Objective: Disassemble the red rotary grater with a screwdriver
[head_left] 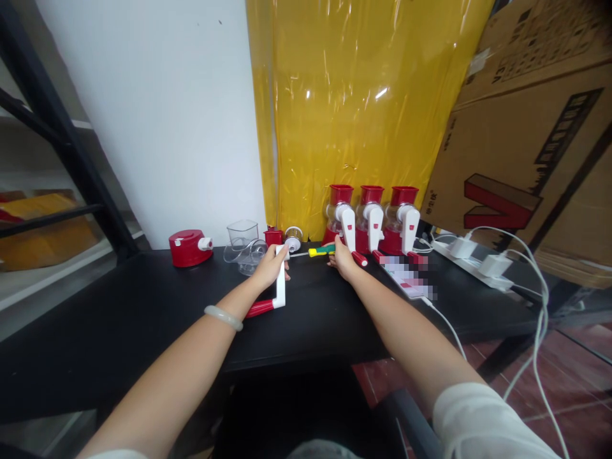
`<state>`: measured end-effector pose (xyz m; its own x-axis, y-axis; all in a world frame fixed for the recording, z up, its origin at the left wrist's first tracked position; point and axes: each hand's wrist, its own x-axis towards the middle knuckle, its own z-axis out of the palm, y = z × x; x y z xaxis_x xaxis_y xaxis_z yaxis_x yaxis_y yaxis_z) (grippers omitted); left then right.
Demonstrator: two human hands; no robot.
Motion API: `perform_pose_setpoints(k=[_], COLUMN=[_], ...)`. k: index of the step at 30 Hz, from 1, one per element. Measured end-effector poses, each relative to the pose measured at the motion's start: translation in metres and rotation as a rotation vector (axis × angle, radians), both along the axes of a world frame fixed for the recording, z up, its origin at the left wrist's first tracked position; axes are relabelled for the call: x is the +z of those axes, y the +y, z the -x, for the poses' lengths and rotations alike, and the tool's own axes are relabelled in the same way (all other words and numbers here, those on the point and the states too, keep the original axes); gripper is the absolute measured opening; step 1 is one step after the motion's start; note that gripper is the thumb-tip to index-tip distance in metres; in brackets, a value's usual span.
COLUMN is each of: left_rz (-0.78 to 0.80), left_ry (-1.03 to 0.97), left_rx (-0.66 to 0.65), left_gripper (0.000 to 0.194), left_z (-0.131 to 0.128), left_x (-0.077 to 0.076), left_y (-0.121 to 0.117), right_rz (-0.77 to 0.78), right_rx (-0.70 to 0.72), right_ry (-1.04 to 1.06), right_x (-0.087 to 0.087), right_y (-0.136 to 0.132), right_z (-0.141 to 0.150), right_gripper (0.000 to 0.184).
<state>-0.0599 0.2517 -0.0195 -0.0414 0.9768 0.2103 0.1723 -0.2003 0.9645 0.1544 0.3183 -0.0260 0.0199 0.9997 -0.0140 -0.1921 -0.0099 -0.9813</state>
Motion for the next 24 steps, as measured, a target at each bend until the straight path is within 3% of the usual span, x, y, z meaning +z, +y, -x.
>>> perform_pose_setpoints(k=[17,24], left_rz=[-0.007,-0.009], left_ry=[-0.002,-0.002], left_rx=[-0.012,-0.012], left_gripper=[0.045,0.047], left_z=[-0.0004,-0.0014], left_x=[-0.0004,0.0013], left_y=[-0.0002,-0.0023], right_rz=[0.065,0.071], right_rx=[0.061,0.064], right_ry=[0.161,0.175], right_x=[0.0029,0.0045], right_y=[-0.0038,-0.0041], right_z=[0.0029,0.0031], right_gripper=[0.024,0.028])
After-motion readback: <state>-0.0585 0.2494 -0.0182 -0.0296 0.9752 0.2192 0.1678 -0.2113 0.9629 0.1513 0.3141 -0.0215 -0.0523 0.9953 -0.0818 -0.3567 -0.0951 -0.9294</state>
